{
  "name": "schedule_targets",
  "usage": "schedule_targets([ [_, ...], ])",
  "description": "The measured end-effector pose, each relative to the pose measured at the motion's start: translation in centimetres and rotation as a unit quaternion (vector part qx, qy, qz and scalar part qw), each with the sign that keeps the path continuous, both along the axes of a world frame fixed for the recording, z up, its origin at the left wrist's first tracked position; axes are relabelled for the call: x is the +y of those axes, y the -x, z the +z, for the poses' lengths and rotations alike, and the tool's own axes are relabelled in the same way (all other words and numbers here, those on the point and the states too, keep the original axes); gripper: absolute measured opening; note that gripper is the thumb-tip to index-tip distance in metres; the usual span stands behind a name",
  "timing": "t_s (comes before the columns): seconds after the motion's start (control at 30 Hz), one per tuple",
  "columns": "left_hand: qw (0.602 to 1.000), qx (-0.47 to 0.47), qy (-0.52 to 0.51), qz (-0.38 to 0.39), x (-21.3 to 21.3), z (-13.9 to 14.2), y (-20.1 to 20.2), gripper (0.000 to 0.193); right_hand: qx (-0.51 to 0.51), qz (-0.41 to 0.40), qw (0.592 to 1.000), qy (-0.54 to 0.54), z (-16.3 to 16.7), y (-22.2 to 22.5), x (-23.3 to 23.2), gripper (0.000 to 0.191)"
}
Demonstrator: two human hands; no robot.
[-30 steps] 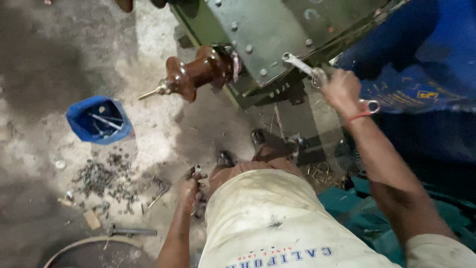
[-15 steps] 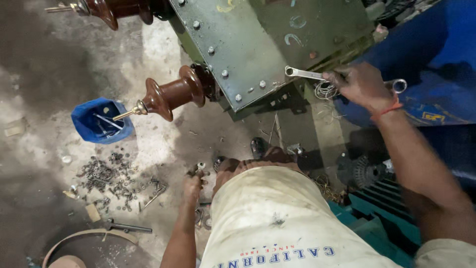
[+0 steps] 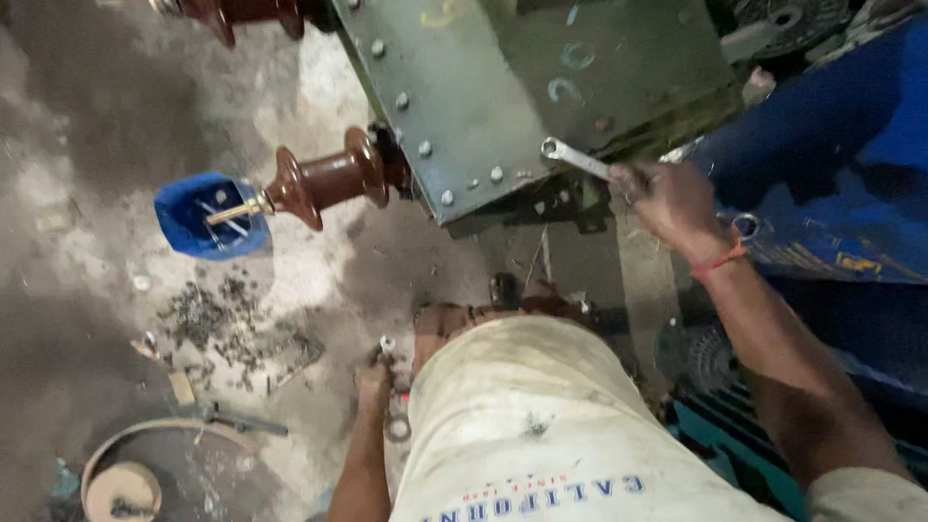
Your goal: The person uses wrenches to loosen and remove bolts from the green metal housing of an electrical machine with brown porcelain bushings, working bolt by bolt around the unit. Removed bolts and fasteners drop onto the floor beside them as they move to the next fastener.
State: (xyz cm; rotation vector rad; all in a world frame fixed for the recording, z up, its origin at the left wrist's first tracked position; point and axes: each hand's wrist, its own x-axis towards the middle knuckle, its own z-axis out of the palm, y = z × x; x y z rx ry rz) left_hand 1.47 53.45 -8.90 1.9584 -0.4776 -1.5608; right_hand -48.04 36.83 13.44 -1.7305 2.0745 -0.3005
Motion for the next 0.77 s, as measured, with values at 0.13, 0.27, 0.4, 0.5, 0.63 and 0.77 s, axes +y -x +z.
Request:
schedule_targets([
  [0.13,0.998,-0.061,0.031,-0.017,0.1,-0.3,-0.3,0.041,0.020,0.093,0.990,0.102,0.3,2.7,-1.6,0.036],
  [0.27,0.963,-0.238,-0.026,-0.127,0.3,-0.3,-2.4,0.041,-0.161,-0.011,0.971,0.174,3.8,3.6,-2.7,0.038],
  [0.4,0.939,-0.317,0.045,-0.124,1.9,-0.9,-4.5,0.043,-0.230,0.036,0.956,0.179,3.6,-0.2,-3.7,0.038],
  [0.5,0.959,-0.256,-0.113,-0.050,5.4,-1.4,-6.2,0.036,-0.111,0.249,0.945,0.179,1.2,-8.0,-1.9,0.023],
  [0.63,0.951,-0.291,-0.104,-0.006,10.8,-2.0,-9.0,0.039,-0.211,0.378,0.887,-0.162,-0.5,-22.4,1.3,0.025],
  [0.77,0.930,-0.311,-0.141,-0.139,16.2,-0.2,-10.6,0.043,-0.099,0.491,0.848,-0.172,-4.4,-36.6,1.5,0.035],
])
